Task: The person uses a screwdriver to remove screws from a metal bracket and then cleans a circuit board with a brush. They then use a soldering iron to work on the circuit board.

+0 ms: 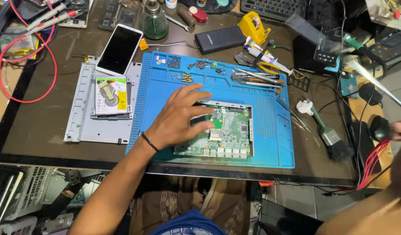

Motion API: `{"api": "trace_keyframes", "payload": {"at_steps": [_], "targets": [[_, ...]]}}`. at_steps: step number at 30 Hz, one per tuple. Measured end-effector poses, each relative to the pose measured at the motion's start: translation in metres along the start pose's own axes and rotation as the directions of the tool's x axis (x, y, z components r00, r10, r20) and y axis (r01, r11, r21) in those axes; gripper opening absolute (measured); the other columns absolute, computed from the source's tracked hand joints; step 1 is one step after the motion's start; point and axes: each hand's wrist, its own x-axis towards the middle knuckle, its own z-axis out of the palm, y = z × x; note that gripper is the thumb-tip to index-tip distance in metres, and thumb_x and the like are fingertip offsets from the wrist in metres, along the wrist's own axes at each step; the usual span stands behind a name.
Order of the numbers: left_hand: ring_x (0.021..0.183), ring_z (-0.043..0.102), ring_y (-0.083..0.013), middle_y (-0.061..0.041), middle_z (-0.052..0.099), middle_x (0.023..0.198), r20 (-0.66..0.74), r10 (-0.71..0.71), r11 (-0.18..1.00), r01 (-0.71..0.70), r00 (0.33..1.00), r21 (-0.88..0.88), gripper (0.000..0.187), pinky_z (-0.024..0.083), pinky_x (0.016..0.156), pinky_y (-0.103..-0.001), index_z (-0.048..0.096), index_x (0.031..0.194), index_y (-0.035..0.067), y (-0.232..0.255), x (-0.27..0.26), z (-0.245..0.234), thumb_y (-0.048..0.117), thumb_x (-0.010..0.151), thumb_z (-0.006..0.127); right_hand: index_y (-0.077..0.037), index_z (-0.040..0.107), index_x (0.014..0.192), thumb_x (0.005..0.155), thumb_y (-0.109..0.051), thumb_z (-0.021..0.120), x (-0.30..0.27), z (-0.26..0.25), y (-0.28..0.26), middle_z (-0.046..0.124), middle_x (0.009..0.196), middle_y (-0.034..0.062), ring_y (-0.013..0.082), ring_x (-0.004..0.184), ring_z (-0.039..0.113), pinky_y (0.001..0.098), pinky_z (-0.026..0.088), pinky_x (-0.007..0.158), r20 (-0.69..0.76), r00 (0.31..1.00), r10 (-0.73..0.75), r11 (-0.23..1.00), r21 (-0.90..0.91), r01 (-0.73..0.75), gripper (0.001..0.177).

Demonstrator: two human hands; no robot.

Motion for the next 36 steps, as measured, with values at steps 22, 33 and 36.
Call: {"api": "trace_keyframes", "payload": {"at_steps": [22,33,36], "targets": [[0.148,0.038,-0.0423,-0.009,0.057,0.144,0.119,0.052,0.996,-0.06,0.992,0.063,0.061,0.021,0.12,-0.072,0.069,0.106,0.015,0.009,0.0,0.01,0.063,0.071,0.084,-0.006,0.07,0.118,0.104,-0.024,0.062,-0.078,0.188,0.018,0.063,0.105,0.0091,0.0242,0.096,0.062,0.0373,0.049,0.077,0.238,0.93,-0.28,0.514,-0.781,0.355,0.024],[0.149,0.038,-0.0409,-0.01,0.06,0.141,0.162,-0.083,0.997,0.084,0.983,0.001,0.062,0.012,0.123,-0.069,0.075,0.105,0.008,0.022,0.005,0.001,0.053,0.065,0.091,-0.015,0.075,0.111,0.099,-0.018,0.076,-0.059,0.203,0.039,0.061,0.092,0.0048,0.0275,0.088,0.065,0.0377,0.047,0.087,0.226,0.871,-0.436,0.51,-0.735,0.446,0.013],[0.149,0.038,-0.0393,-0.01,0.06,0.141,0.16,-0.091,0.996,0.094,0.983,-0.009,0.06,0.011,0.124,-0.068,0.076,0.106,0.009,0.021,0.004,0.002,0.054,0.069,0.088,-0.015,0.074,0.11,0.099,-0.017,0.076,-0.059,0.204,0.038,0.063,0.095,0.0046,0.0271,0.09,0.066,0.0377,0.047,0.088,0.239,0.862,-0.447,0.493,-0.738,0.461,0.012]]}}
